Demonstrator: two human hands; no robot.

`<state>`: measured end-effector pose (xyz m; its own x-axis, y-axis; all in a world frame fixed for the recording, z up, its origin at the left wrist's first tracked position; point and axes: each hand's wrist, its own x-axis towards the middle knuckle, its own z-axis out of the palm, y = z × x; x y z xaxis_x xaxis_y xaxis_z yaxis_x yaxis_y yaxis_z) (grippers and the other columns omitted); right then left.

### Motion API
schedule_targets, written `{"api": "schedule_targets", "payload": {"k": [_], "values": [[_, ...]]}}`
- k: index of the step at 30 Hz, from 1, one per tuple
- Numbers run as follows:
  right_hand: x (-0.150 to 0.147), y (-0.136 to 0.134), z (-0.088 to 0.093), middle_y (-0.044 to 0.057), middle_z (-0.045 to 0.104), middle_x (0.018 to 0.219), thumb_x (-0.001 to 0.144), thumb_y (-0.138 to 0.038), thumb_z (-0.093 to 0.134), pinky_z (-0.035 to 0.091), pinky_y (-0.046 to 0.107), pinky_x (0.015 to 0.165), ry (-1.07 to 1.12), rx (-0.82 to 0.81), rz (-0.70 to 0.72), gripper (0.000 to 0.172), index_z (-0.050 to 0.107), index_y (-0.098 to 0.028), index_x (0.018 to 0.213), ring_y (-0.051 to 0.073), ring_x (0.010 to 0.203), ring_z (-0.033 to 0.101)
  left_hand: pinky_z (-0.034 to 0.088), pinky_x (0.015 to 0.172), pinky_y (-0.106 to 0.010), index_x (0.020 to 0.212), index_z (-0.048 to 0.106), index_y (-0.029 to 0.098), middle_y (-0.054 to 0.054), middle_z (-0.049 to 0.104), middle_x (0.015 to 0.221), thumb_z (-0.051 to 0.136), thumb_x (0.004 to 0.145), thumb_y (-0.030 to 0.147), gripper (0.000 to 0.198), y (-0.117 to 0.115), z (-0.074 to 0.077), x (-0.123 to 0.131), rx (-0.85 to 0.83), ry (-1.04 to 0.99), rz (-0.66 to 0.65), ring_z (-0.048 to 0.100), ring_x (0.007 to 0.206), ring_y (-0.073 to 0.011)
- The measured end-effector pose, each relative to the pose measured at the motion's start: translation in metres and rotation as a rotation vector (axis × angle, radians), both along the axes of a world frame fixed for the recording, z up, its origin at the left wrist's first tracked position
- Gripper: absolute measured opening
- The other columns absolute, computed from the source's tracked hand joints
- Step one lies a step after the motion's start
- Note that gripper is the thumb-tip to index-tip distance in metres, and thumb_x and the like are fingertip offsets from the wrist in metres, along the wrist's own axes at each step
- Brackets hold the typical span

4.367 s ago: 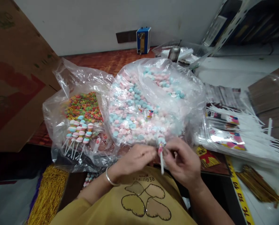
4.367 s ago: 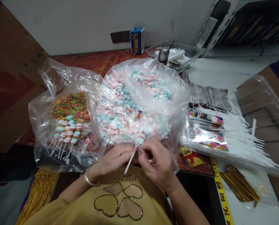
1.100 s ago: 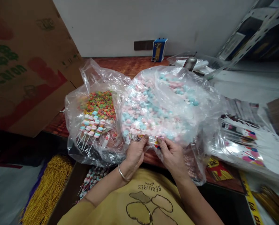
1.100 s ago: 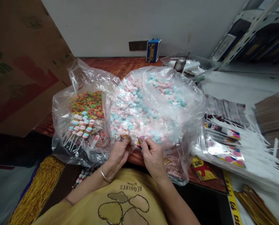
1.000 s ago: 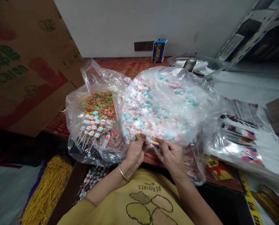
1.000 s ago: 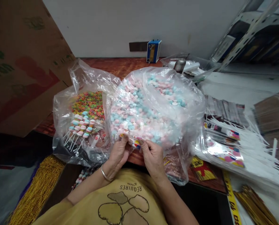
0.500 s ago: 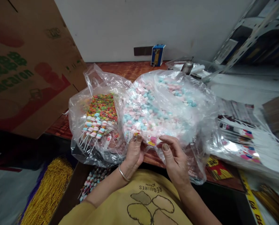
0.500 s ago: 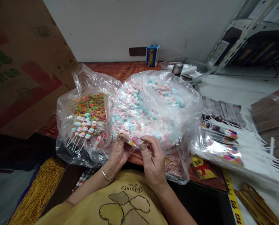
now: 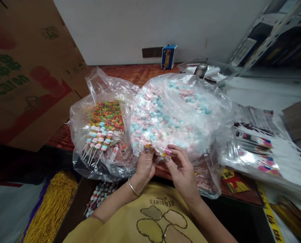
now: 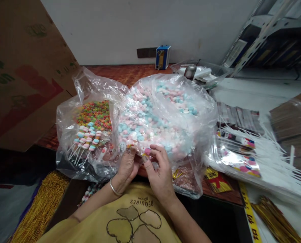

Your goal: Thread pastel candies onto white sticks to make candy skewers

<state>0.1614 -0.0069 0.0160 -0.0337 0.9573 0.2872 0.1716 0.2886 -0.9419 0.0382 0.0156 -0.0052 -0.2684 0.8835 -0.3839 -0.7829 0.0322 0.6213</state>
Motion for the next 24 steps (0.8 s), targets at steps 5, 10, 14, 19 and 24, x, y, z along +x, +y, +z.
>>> {"api": "schedule_targets", "payload": {"k": [5, 10, 14, 19, 24], "values": [[-0.003, 0.007, -0.006, 0.005, 0.069, 0.099, 0.100, -0.034, 0.059, 0.053, 0.031, 0.082, 0.027, -0.097, 0.103, 0.020, 0.074, -0.022, 0.099, 0.019, 0.093, 0.066, 0.051, 0.061, -0.021, 0.074, 0.062, 0.017, 0.006, 0.065, 0.065, 0.103, 0.037, 0.042, 0.061, 0.002, 0.002, -0.001, -0.025, 0.053, -0.043, 0.060, 0.058, -0.0082], [-0.001, 0.011, -0.003, 0.002, 0.065, 0.078, 0.103, -0.027, 0.055, 0.049, 0.029, 0.069, -0.199, 0.080, 0.015, 0.026, 0.072, -0.020, 0.084, 0.017, 0.074, 0.061, 0.050, 0.062, -0.021, 0.073, 0.065, 0.015, 0.006, 0.064, 0.063, 0.104, 0.040, 0.034, 0.054, 0.006, 0.002, -0.005, -0.028, 0.036, -0.099, 0.058, 0.057, -0.0073], [-0.001, 0.013, 0.003, 0.008, 0.073, 0.098, 0.099, -0.023, 0.063, 0.051, 0.039, 0.087, -0.413, 0.411, -0.059, 0.013, 0.075, -0.020, 0.103, 0.023, 0.092, 0.067, 0.053, 0.066, -0.023, 0.070, 0.065, 0.014, 0.003, 0.067, 0.066, 0.104, 0.039, 0.038, 0.055, 0.011, -0.003, -0.009, -0.088, -0.154, -0.138, 0.061, 0.062, -0.0096], [-0.008, 0.015, 0.011, 0.010, 0.072, 0.117, 0.098, -0.020, 0.062, 0.053, 0.043, 0.091, -0.461, 0.517, 0.027, 0.038, 0.065, -0.028, 0.135, 0.025, 0.105, 0.068, 0.054, 0.066, -0.023, 0.075, 0.067, 0.015, 0.001, 0.069, 0.073, 0.102, 0.048, 0.040, 0.051, 0.016, -0.005, -0.020, -0.141, -0.371, -0.214, 0.064, 0.064, -0.0109], [-0.017, 0.018, 0.016, 0.011, 0.071, 0.118, 0.098, -0.023, 0.062, 0.055, 0.045, 0.089, -0.454, 0.489, 0.052, 0.038, 0.065, -0.029, 0.136, 0.027, 0.105, 0.068, 0.053, 0.063, -0.023, 0.075, 0.065, 0.015, 0.000, 0.068, 0.072, 0.097, 0.064, 0.035, 0.039, 0.014, 0.003, -0.026, -0.159, -0.416, -0.165, 0.063, 0.063, -0.0111]]}}
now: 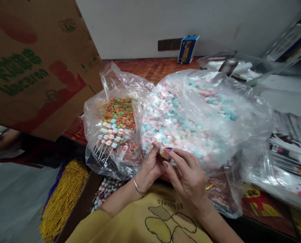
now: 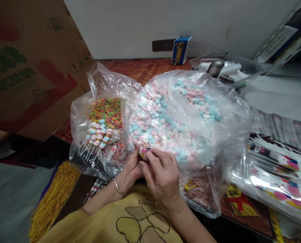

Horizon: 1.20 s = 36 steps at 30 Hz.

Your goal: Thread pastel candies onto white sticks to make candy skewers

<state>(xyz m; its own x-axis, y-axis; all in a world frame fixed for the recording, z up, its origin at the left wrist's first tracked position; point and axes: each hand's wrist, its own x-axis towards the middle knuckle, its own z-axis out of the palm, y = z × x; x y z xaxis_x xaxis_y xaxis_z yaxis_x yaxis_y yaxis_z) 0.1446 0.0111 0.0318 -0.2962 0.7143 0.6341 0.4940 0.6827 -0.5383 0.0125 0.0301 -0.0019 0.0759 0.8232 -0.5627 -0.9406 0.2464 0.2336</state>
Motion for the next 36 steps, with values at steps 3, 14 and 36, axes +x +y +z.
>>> {"api": "schedule_targets", "payload": {"k": [3, 14, 36], "values": [[-0.004, -0.001, 0.004, 0.012, 0.068, 0.123, 0.098, -0.024, 0.062, 0.057, 0.046, 0.092, 0.047, -0.096, 0.036, 0.035, 0.066, -0.029, 0.133, 0.028, 0.111, 0.067, 0.051, 0.061, -0.026, 0.074, 0.065, 0.017, 0.000, 0.066, 0.070, 0.096, 0.063, 0.038, 0.039, -0.004, 0.007, -0.010, 0.028, 0.058, 0.056, 0.061, 0.062, -0.0126], [-0.142, 0.007, -0.018, 0.004, 0.077, 0.093, 0.091, -0.038, 0.067, 0.057, 0.027, 0.054, 0.490, -1.505, 0.570, 0.026, 0.064, -0.021, 0.111, 0.014, 0.062, 0.070, 0.035, 0.051, -0.019, 0.065, 0.046, 0.018, 0.007, 0.034, 0.062, 0.097, 0.064, 0.036, 0.054, -0.092, 0.025, -0.151, 0.368, 0.307, 0.669, 0.032, 0.054, -0.0059], [-0.224, 0.027, -0.059, -0.002, 0.057, 0.060, 0.085, -0.042, 0.056, 0.046, 0.025, 0.047, 0.349, -1.236, 0.383, 0.022, 0.054, -0.023, 0.074, 0.013, 0.050, 0.052, 0.040, 0.059, -0.022, 0.063, 0.049, 0.018, 0.007, 0.039, 0.062, 0.093, 0.065, 0.051, 0.055, -0.091, 0.004, -0.178, 0.252, 0.682, 0.664, 0.038, 0.058, -0.0085]]}}
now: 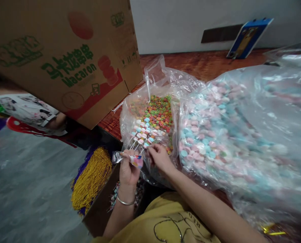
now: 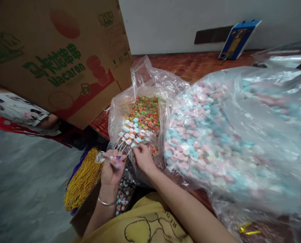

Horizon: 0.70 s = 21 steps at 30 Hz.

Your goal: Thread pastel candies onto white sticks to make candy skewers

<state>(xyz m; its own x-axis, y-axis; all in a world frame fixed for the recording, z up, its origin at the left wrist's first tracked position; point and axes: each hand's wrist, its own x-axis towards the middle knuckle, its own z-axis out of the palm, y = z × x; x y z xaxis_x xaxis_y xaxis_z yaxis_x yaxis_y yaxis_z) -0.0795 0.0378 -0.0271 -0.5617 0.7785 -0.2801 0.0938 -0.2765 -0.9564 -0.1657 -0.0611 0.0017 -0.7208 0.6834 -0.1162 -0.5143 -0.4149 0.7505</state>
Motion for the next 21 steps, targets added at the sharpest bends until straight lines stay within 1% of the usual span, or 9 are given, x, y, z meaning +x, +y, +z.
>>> {"api": "schedule_targets", "payload": {"k": [2, 3, 5, 6, 9, 13, 15, 18, 21], "values": [[0.008, 0.025, 0.008, 0.002, 0.065, 0.078, 0.087, -0.036, 0.057, 0.053, 0.031, 0.069, -0.052, 0.207, -0.053, 0.015, 0.062, -0.022, 0.083, 0.019, 0.074, 0.061, 0.044, 0.067, -0.024, 0.062, 0.057, 0.018, 0.004, 0.053, 0.068, 0.093, 0.065, 0.045, 0.045, -0.006, -0.012, -0.004, -0.202, 0.285, 0.054, 0.049, 0.066, -0.0109], [0.010, 0.038, 0.011, 0.005, 0.067, 0.089, 0.087, -0.032, 0.057, 0.053, 0.034, 0.081, -0.082, 0.301, -0.066, 0.014, 0.066, -0.022, 0.089, 0.022, 0.087, 0.062, 0.045, 0.072, -0.025, 0.063, 0.061, 0.018, 0.002, 0.060, 0.074, 0.094, 0.065, 0.038, 0.038, -0.009, -0.018, -0.007, -0.319, 0.426, 0.060, 0.054, 0.072, -0.0124], [0.011, 0.061, 0.013, 0.009, 0.067, 0.101, 0.086, -0.024, 0.057, 0.048, 0.039, 0.095, -0.143, 0.449, -0.055, 0.017, 0.070, -0.020, 0.098, 0.025, 0.099, 0.061, 0.046, 0.080, -0.026, 0.073, 0.071, 0.019, 0.000, 0.067, 0.082, 0.091, 0.065, 0.026, 0.023, -0.012, -0.028, -0.011, -0.535, 0.619, 0.013, 0.060, 0.080, -0.0151], [0.010, 0.069, 0.012, 0.010, 0.066, 0.104, 0.086, -0.021, 0.057, 0.047, 0.041, 0.098, -0.174, 0.508, -0.038, 0.021, 0.071, -0.020, 0.101, 0.026, 0.101, 0.061, 0.047, 0.082, -0.028, 0.080, 0.074, 0.020, 0.000, 0.069, 0.083, 0.089, 0.065, 0.023, 0.022, -0.012, -0.032, -0.013, -0.615, 0.672, -0.026, 0.061, 0.080, -0.0160], [0.004, 0.081, 0.005, 0.010, 0.064, 0.100, 0.086, -0.015, 0.055, 0.047, 0.041, 0.096, -0.255, 0.634, 0.033, 0.026, 0.073, -0.020, 0.104, 0.027, 0.096, 0.062, 0.048, 0.086, -0.031, 0.093, 0.076, 0.021, -0.001, 0.071, 0.086, 0.086, 0.064, 0.020, 0.031, -0.007, -0.044, -0.016, -0.724, 0.794, -0.069, 0.064, 0.082, -0.0186], [0.003, 0.081, -0.008, 0.010, 0.061, 0.098, 0.087, -0.014, 0.056, 0.050, 0.039, 0.091, -0.320, 0.731, 0.096, 0.024, 0.074, -0.020, 0.102, 0.026, 0.092, 0.063, 0.045, 0.096, -0.035, 0.075, 0.072, 0.021, -0.006, 0.074, 0.103, 0.084, 0.068, 0.021, 0.014, 0.002, -0.055, -0.018, -0.729, 0.959, -0.025, 0.065, 0.101, -0.0243], [0.005, 0.080, -0.012, 0.010, 0.061, 0.101, 0.087, -0.014, 0.057, 0.050, 0.038, 0.090, -0.331, 0.757, 0.102, 0.024, 0.073, -0.020, 0.104, 0.026, 0.093, 0.063, 0.044, 0.091, -0.034, 0.070, 0.068, 0.022, -0.005, 0.071, 0.092, 0.082, 0.071, 0.023, 0.014, 0.005, -0.058, -0.019, -0.741, 1.024, -0.007, 0.063, 0.095, -0.0237], [0.007, 0.079, -0.017, 0.010, 0.062, 0.106, 0.085, -0.014, 0.059, 0.051, 0.036, 0.090, -0.324, 0.774, 0.099, 0.025, 0.071, -0.019, 0.107, 0.025, 0.096, 0.063, 0.041, 0.079, -0.030, 0.060, 0.059, 0.021, -0.001, 0.060, 0.071, 0.081, 0.073, 0.024, 0.026, 0.008, -0.059, -0.020, -0.790, 1.119, -0.006, 0.056, 0.078, -0.0205], [0.006, 0.079, -0.021, 0.011, 0.062, 0.109, 0.084, -0.015, 0.060, 0.051, 0.036, 0.086, -0.296, 0.770, 0.094, 0.025, 0.069, -0.017, 0.106, 0.023, 0.090, 0.063, 0.037, 0.071, -0.028, 0.056, 0.054, 0.021, 0.001, 0.054, 0.065, 0.080, 0.073, 0.023, 0.031, 0.009, -0.059, -0.019, -0.815, 1.098, 0.028, 0.050, 0.069, -0.0171]]}}
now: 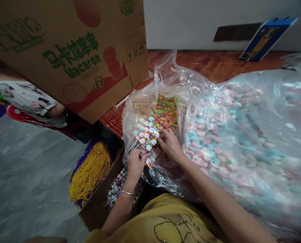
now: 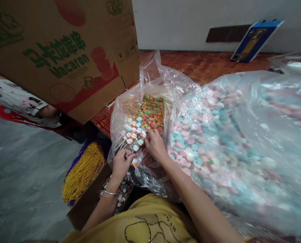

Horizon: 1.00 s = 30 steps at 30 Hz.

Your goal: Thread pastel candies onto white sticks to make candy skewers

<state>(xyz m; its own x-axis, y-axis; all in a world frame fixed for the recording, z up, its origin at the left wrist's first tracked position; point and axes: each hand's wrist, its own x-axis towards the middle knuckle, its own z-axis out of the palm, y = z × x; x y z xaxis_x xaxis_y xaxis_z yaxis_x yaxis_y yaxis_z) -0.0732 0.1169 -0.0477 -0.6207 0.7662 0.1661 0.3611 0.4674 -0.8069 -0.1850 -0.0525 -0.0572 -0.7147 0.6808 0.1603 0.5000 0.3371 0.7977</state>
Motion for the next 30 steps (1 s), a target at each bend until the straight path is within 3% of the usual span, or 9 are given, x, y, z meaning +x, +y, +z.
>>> {"api": "schedule_targets", "payload": {"k": [8, 13, 21, 24, 30], "values": [[-0.001, 0.004, -0.008, 0.004, 0.061, 0.092, 0.081, -0.027, 0.061, 0.050, 0.033, 0.075, 0.145, -0.138, 0.001, 0.011, 0.061, -0.021, 0.091, 0.019, 0.077, 0.059, 0.045, 0.068, -0.026, 0.068, 0.068, 0.018, 0.002, 0.063, 0.065, 0.079, 0.073, 0.031, 0.017, 0.005, 0.007, 0.010, 0.113, -0.315, 0.105, 0.056, 0.065, -0.0150], [0.002, 0.012, -0.001, 0.002, 0.066, 0.087, 0.081, -0.039, 0.064, 0.052, 0.031, 0.069, 0.279, -0.326, 0.041, 0.025, 0.064, -0.022, 0.099, 0.018, 0.073, 0.061, 0.047, 0.061, -0.028, 0.071, 0.069, 0.019, 0.004, 0.056, 0.056, 0.080, 0.069, 0.039, 0.024, 0.009, 0.005, 0.010, 0.218, -0.484, 0.094, 0.053, 0.056, -0.0139], [0.011, 0.007, 0.012, 0.003, 0.074, 0.093, 0.085, -0.051, 0.066, 0.058, 0.032, 0.072, 0.429, -0.522, 0.070, 0.037, 0.069, -0.021, 0.107, 0.019, 0.078, 0.069, 0.046, 0.060, -0.027, 0.076, 0.071, 0.019, 0.002, 0.060, 0.062, 0.080, 0.075, 0.042, 0.024, 0.008, -0.002, 0.016, 0.284, -0.477, 0.020, 0.053, 0.056, -0.0131], [0.016, 0.006, 0.016, 0.005, 0.076, 0.104, 0.084, -0.051, 0.069, 0.058, 0.034, 0.076, 0.449, -0.526, 0.069, 0.037, 0.071, -0.020, 0.104, 0.020, 0.085, 0.070, 0.048, 0.064, -0.028, 0.075, 0.071, 0.019, 0.001, 0.063, 0.066, 0.080, 0.076, 0.041, 0.023, 0.009, 0.001, 0.020, 0.312, -0.470, 0.002, 0.055, 0.060, -0.0139], [0.022, 0.006, 0.020, 0.006, 0.079, 0.103, 0.084, -0.046, 0.070, 0.057, 0.036, 0.081, 0.421, -0.429, 0.041, 0.036, 0.075, -0.020, 0.108, 0.022, 0.086, 0.071, 0.050, 0.067, -0.029, 0.078, 0.072, 0.020, 0.001, 0.062, 0.066, 0.081, 0.076, 0.041, 0.023, 0.014, 0.000, 0.034, 0.362, -0.465, 0.051, 0.057, 0.062, -0.0152]]}}
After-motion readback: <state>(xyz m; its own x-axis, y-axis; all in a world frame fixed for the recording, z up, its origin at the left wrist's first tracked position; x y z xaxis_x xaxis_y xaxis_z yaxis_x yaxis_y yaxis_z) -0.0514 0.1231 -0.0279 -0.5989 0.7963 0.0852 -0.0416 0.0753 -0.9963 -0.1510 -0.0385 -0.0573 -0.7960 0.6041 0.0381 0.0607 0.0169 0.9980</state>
